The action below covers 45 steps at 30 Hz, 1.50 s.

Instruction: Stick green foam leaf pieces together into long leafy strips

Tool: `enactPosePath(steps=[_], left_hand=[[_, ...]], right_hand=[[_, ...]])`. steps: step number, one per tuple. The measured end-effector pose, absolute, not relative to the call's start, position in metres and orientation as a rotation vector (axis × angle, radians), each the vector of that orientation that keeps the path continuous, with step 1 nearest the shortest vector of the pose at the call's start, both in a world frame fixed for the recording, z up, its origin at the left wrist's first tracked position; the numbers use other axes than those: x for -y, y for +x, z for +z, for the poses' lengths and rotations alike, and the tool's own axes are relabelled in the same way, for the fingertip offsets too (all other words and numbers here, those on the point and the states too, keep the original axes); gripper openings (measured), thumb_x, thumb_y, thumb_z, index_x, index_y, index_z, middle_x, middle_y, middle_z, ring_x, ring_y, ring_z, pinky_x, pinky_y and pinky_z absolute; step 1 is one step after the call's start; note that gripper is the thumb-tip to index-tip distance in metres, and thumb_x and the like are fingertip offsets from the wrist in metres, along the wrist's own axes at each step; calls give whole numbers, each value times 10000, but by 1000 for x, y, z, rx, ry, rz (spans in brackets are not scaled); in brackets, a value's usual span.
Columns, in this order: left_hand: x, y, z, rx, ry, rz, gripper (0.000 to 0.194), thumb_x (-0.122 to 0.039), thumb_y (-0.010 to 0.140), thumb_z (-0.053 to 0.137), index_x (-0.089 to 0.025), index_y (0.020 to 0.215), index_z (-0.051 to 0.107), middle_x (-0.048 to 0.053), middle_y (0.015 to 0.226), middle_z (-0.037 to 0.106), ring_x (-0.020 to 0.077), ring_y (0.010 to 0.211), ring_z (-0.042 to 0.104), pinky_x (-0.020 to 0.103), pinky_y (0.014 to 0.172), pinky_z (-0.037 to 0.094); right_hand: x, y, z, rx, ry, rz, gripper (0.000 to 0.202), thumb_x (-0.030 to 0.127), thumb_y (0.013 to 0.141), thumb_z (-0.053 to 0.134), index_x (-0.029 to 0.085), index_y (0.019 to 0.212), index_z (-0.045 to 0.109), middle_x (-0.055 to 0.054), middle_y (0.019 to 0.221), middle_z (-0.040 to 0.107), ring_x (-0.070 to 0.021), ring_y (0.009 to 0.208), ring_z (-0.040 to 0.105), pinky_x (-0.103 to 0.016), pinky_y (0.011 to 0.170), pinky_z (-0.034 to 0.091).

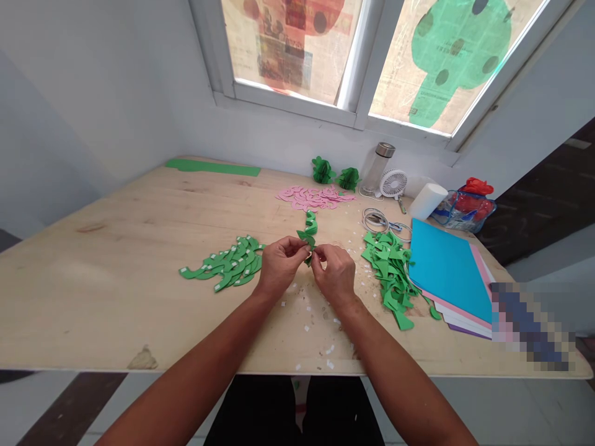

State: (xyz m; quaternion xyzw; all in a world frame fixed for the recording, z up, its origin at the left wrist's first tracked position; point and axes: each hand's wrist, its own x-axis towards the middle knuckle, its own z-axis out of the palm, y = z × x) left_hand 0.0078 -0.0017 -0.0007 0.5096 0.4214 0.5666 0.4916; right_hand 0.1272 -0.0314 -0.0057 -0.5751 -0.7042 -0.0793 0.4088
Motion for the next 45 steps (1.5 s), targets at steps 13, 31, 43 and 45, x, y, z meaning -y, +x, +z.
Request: enactPosePath(steps=[13,31,43,45], left_hand=[[3,10,0,-1023,1233,1377,135,-248,591,713,-144,636,638,-7,616,638,121,573,585,225,564,467],[5,7,10,-977,1120,1319,185,-266,574,739,-127,640,636,-3,574,624,115,533,566,237,564,462],[8,8,12,-956,1109,1310,144,-219,587,731,-129,652,638,-12,562,623,98,517,555,222,557,458],[8,8,12,-955,1108,1304,142,-219,593,726,-129,656,636,-13,562,623,97,516,554,220,554,457]], right_hand=[[28,126,-9,1733,-1516,-185,86,175,770,496,195,691,521,-21,636,586,-161,623,535,-266,604,372],[29,127,-3,1463,-1445,393,122,294,754,531,199,679,520,31,585,546,-116,520,478,-233,522,364],[22,130,-8,1310,-1393,679,79,256,689,523,190,647,510,49,561,494,-95,489,431,-215,472,342],[22,130,-8,1303,-1391,691,102,276,691,532,188,644,510,48,560,495,-95,489,430,-215,471,342]])
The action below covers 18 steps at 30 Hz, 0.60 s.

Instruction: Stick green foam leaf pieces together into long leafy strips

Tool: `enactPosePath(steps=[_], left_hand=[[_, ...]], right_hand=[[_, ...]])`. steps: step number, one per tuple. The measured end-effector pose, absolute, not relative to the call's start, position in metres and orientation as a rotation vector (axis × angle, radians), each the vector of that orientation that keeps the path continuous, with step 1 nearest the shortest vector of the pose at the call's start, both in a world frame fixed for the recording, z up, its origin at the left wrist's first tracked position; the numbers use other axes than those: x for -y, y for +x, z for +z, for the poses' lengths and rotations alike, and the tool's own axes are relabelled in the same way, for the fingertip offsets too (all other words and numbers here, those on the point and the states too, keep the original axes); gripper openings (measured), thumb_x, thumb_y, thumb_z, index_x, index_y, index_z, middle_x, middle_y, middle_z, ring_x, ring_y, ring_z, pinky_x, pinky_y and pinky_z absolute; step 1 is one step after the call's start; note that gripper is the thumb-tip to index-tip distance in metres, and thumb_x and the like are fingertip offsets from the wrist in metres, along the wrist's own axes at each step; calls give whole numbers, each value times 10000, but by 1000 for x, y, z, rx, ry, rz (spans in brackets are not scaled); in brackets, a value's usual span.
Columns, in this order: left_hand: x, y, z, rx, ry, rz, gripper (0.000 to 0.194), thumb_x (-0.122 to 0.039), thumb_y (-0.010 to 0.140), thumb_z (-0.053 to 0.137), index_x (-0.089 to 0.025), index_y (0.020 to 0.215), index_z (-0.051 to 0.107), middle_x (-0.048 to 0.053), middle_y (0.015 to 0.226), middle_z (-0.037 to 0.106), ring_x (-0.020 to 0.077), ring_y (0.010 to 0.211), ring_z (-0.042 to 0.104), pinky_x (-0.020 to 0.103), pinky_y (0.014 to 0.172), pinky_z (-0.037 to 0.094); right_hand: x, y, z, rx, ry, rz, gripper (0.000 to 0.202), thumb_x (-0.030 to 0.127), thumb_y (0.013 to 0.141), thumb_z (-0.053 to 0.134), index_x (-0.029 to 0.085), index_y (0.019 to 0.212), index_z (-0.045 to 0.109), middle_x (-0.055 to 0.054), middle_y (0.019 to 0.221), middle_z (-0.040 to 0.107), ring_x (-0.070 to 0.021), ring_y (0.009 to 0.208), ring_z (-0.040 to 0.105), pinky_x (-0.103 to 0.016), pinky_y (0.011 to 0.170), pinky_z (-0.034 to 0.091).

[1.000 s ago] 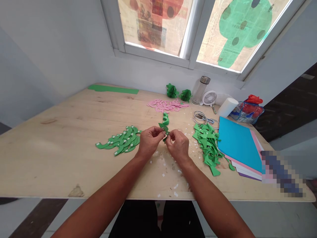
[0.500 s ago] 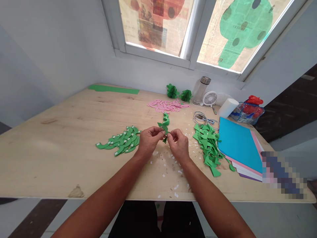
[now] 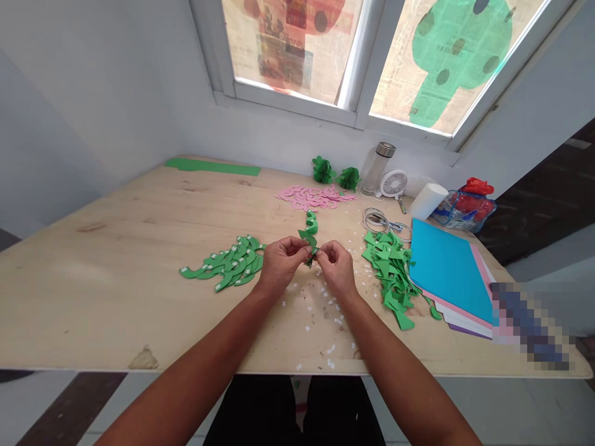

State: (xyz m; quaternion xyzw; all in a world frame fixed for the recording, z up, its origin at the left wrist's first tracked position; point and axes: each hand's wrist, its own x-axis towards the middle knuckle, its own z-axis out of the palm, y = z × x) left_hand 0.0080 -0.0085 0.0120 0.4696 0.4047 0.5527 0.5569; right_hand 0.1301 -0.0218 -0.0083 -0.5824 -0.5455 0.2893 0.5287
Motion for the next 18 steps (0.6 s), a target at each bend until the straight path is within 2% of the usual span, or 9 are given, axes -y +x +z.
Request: enactPosePath(steps=[10,18], left_hand=[[7,9,8,-976,1145,1281,192,-285,583,727,-132,653,633,17,592,641,124,519,575,251,545,475],[6,8,8,-959,1118,1305,185,-255,561,742,-135,647,631,0,554,625,117,509,566,243,539,468]], right_hand=[[19,131,-9,1298,-1382,698,74,239,652,527,190,621,481,67,520,452,-86,467,419,-197,442,329],[20,131,-10,1296,-1358,733,62,236,674,500,182,646,512,40,563,524,-99,495,467,-210,476,377]])
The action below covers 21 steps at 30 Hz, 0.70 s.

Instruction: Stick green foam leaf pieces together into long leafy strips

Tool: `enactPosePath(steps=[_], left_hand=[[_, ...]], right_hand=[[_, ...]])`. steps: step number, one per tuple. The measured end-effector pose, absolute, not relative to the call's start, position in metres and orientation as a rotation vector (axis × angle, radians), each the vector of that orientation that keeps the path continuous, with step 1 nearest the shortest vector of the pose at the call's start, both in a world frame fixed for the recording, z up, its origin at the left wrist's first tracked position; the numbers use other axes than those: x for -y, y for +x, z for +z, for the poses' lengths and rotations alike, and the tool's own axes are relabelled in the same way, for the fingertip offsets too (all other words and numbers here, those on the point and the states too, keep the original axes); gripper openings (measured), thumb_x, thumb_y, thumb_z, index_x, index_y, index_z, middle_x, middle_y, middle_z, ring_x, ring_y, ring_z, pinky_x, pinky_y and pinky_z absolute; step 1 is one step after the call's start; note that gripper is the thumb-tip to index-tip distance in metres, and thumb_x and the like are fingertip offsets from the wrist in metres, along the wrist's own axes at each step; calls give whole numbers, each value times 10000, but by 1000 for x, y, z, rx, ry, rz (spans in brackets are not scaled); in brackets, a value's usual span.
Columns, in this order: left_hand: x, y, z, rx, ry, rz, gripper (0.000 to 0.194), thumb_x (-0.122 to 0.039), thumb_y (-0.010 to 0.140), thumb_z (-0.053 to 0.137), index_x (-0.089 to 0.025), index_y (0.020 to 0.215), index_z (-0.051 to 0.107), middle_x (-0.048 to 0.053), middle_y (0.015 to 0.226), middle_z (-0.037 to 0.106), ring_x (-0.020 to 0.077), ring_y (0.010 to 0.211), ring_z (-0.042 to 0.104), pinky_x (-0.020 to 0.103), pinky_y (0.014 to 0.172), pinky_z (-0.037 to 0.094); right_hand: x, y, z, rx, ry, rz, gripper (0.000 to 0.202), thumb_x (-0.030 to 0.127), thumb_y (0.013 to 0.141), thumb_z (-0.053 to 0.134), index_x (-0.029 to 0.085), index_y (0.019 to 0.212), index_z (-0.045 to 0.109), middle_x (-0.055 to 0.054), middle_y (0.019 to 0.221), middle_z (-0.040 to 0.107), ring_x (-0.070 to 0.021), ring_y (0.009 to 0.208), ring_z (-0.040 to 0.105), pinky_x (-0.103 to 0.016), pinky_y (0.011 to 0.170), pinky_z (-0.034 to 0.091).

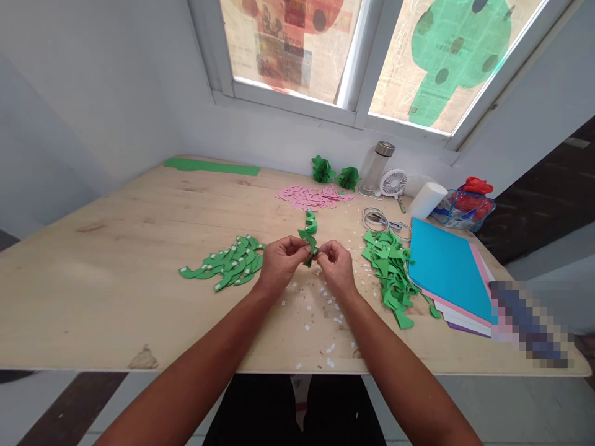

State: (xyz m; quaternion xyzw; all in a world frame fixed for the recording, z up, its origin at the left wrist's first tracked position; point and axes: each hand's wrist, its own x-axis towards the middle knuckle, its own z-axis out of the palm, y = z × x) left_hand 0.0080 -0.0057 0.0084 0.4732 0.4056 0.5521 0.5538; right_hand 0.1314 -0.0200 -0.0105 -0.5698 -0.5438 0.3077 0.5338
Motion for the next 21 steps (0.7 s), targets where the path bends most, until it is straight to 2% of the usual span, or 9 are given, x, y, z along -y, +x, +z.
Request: enactPosePath(steps=[4,13,17,21], left_hand=[[6,8,8,-970,1119,1300,189,-258,565,741,-132,652,631,0,564,627,116,511,567,243,540,466],[7,8,11,-967,1102,1305,169,-242,567,733,-134,648,632,-6,554,621,110,504,554,240,544,462],[4,7,9,-995,1118,1318,180,-260,565,733,-133,646,635,-1,569,628,111,509,555,240,548,463],[0,5,6,-1011,1122,1332,216,-295,555,741,-134,647,630,6,579,627,130,539,577,248,551,472]], right_hand=[[19,130,-10,1262,-1362,733,130,292,675,553,184,628,498,52,539,490,-96,481,446,-209,461,356],[20,131,-9,1310,-1347,725,26,210,659,509,185,657,506,53,559,508,-92,482,456,-203,464,358],[24,129,-6,1384,-1387,599,39,228,692,521,192,675,520,42,576,534,-106,507,482,-216,494,387],[28,127,-4,1499,-1404,369,38,212,724,524,202,752,547,9,677,607,-131,598,545,-249,602,443]])
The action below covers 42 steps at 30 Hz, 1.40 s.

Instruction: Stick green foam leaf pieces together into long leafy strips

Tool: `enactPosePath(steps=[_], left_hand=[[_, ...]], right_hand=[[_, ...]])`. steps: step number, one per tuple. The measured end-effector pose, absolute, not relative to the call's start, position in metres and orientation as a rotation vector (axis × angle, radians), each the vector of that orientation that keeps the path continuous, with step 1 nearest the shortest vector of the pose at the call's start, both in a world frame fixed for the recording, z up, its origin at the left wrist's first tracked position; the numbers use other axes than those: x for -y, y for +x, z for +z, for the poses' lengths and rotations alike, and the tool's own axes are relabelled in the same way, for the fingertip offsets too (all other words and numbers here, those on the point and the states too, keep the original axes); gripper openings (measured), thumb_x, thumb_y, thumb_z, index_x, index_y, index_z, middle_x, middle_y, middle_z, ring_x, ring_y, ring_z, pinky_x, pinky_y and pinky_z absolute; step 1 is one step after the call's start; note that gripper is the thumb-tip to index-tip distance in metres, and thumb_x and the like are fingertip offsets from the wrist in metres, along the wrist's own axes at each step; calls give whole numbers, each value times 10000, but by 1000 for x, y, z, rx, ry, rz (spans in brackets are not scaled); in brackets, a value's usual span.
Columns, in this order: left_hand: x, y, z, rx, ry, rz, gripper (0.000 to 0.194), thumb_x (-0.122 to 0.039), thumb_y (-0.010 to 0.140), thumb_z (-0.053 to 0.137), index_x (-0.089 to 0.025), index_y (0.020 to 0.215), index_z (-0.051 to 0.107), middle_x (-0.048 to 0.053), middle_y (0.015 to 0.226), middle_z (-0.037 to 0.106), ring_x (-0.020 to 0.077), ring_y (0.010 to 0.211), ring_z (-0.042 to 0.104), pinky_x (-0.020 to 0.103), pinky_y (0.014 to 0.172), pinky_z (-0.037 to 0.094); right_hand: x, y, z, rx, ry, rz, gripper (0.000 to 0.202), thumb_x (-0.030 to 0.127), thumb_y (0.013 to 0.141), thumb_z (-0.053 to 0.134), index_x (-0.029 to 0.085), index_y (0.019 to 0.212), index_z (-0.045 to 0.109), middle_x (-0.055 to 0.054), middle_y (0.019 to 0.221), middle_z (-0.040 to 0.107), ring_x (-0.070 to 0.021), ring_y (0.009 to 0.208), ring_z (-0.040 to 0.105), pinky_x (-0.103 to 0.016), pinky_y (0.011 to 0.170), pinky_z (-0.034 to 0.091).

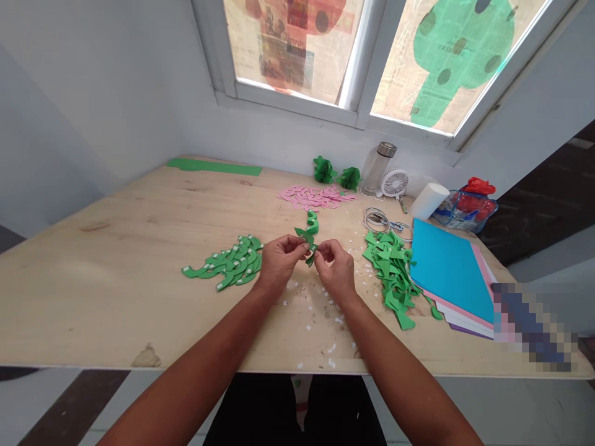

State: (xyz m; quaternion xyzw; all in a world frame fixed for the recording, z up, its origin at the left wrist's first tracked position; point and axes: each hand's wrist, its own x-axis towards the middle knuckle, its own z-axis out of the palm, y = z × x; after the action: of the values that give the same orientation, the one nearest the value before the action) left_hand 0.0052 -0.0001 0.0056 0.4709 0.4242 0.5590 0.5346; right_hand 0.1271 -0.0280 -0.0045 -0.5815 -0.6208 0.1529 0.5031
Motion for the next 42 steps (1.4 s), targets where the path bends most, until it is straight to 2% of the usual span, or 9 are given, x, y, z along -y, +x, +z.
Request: enactPosePath(steps=[4,12,29,42], left_hand=[[1,5,6,-992,1106,1326,233,-300,545,752,-133,653,633,0,578,618,121,529,567,246,554,474],[2,5,8,-1003,1104,1309,240,-321,554,750,-140,659,632,8,578,625,139,547,584,264,572,482],[1,4,6,-960,1017,1299,240,-287,531,764,-129,659,637,13,579,636,131,534,588,259,561,470],[2,5,8,-964,990,1271,254,-283,519,763,-121,662,631,10,562,635,129,529,585,249,560,461]], right_hand=[[30,127,-5,1609,-1358,191,88,180,765,501,206,821,563,-20,744,628,-151,673,569,-273,672,455],[29,128,-4,1723,-1332,55,152,160,817,459,200,853,601,-42,746,631,-167,702,561,-287,690,443],[30,128,-2,1748,-1321,40,166,154,834,442,203,870,596,-41,761,628,-168,718,559,-285,703,436],[30,128,-6,1711,-1309,94,108,158,812,463,194,784,561,-30,734,615,-155,679,550,-266,657,435]])
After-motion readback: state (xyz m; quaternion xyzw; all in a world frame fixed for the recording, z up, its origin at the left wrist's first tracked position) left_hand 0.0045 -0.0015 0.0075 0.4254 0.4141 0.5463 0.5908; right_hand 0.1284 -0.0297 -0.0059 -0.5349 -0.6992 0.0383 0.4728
